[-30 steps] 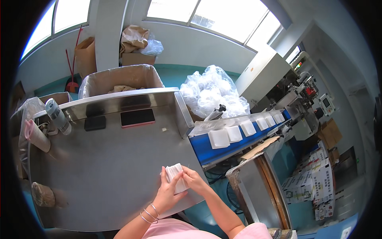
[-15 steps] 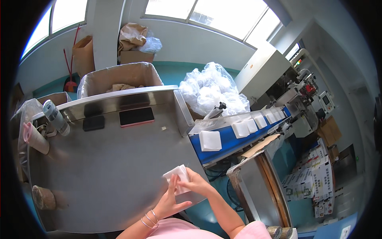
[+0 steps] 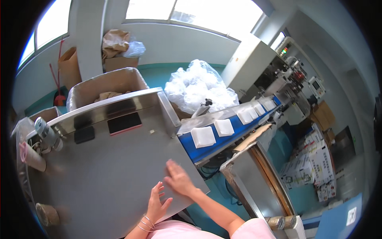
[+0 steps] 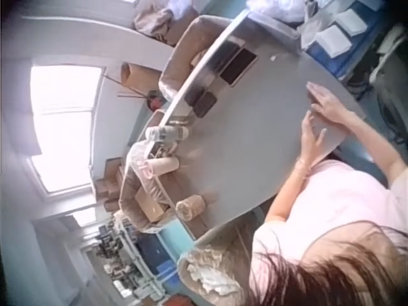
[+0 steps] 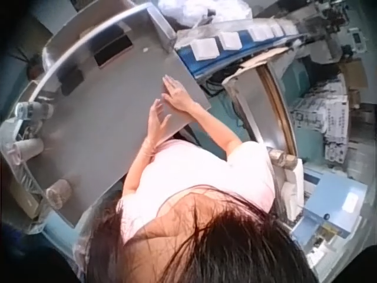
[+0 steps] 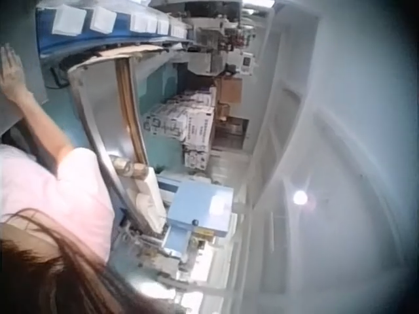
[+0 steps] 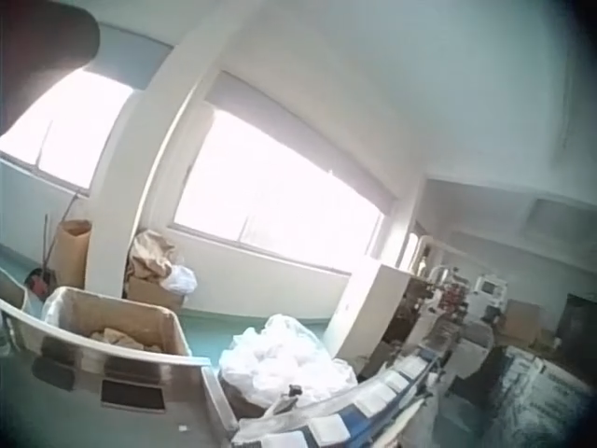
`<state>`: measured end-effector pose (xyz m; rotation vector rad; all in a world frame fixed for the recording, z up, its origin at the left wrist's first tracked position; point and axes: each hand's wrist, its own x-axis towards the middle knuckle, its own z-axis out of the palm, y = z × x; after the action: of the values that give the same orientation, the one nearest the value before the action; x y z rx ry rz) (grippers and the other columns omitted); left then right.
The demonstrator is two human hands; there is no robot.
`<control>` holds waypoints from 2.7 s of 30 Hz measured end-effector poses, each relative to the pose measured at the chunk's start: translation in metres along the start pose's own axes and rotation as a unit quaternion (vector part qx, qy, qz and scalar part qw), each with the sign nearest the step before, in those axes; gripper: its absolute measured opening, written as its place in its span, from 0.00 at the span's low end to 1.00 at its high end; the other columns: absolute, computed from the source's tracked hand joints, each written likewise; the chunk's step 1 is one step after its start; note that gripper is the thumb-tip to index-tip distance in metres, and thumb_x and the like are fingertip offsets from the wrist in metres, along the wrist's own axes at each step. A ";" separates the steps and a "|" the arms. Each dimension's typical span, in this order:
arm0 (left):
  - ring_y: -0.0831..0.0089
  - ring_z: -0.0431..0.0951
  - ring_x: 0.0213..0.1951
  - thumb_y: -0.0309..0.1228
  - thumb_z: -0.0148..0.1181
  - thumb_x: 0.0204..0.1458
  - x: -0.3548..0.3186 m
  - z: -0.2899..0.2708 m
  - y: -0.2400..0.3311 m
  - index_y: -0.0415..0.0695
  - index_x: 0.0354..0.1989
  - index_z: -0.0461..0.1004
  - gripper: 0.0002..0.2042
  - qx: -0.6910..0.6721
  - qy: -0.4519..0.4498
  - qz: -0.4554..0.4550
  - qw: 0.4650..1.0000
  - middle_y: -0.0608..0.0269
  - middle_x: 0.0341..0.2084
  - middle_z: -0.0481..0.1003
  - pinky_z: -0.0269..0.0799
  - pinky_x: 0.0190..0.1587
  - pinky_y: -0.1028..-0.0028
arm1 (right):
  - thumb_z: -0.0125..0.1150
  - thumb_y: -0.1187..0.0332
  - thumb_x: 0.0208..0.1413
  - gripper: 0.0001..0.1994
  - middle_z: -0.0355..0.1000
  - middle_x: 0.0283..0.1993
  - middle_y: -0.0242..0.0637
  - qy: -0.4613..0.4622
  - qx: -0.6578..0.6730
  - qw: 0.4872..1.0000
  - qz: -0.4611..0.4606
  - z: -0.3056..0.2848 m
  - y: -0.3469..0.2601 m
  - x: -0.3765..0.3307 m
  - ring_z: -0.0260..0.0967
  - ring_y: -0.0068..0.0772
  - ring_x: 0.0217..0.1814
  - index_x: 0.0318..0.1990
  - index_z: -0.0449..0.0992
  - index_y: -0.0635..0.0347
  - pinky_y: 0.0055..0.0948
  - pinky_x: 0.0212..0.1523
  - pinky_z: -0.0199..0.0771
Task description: Collect, inspect, and arrange stacks of folded paper napkins from a production machine.
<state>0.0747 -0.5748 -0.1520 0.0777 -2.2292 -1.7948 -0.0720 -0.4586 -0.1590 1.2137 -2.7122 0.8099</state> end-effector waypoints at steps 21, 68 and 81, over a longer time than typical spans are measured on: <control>0.59 0.66 0.52 0.21 0.55 0.48 -0.002 0.015 0.018 0.34 0.52 0.63 0.20 0.132 -0.250 0.126 0.951 0.50 0.56 0.53 0.68 0.53 0.67 | 0.57 0.68 0.52 0.10 0.69 0.18 0.38 0.389 0.145 0.809 0.417 -0.104 -0.018 -0.241 0.69 0.28 0.21 0.41 0.73 0.61 0.28 0.24 0.67; 0.49 0.64 0.51 0.37 0.70 0.32 -0.182 0.595 0.255 0.59 0.54 0.66 0.33 0.039 -0.700 0.370 0.609 0.47 0.51 0.56 0.67 0.50 0.59 | 0.70 0.67 0.37 0.12 0.62 0.42 0.36 0.377 -0.304 0.628 0.609 -0.342 -0.008 -0.731 0.59 0.40 0.47 0.19 0.69 0.57 0.38 0.48 0.59; 0.51 0.66 0.45 0.40 0.68 0.34 -0.186 0.612 0.247 0.66 0.54 0.65 0.32 0.043 -0.681 0.398 0.613 0.48 0.48 0.59 0.72 0.40 0.61 | 0.68 0.75 0.36 0.15 0.62 0.44 0.40 0.406 -0.322 0.580 0.628 -0.330 0.004 -0.710 0.60 0.43 0.49 0.31 0.67 0.58 0.37 0.48 0.61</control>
<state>0.1338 0.1023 -0.0643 -2.5460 -2.1768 -1.1195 0.3635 0.1853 -0.0627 -1.1495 -2.1637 0.1263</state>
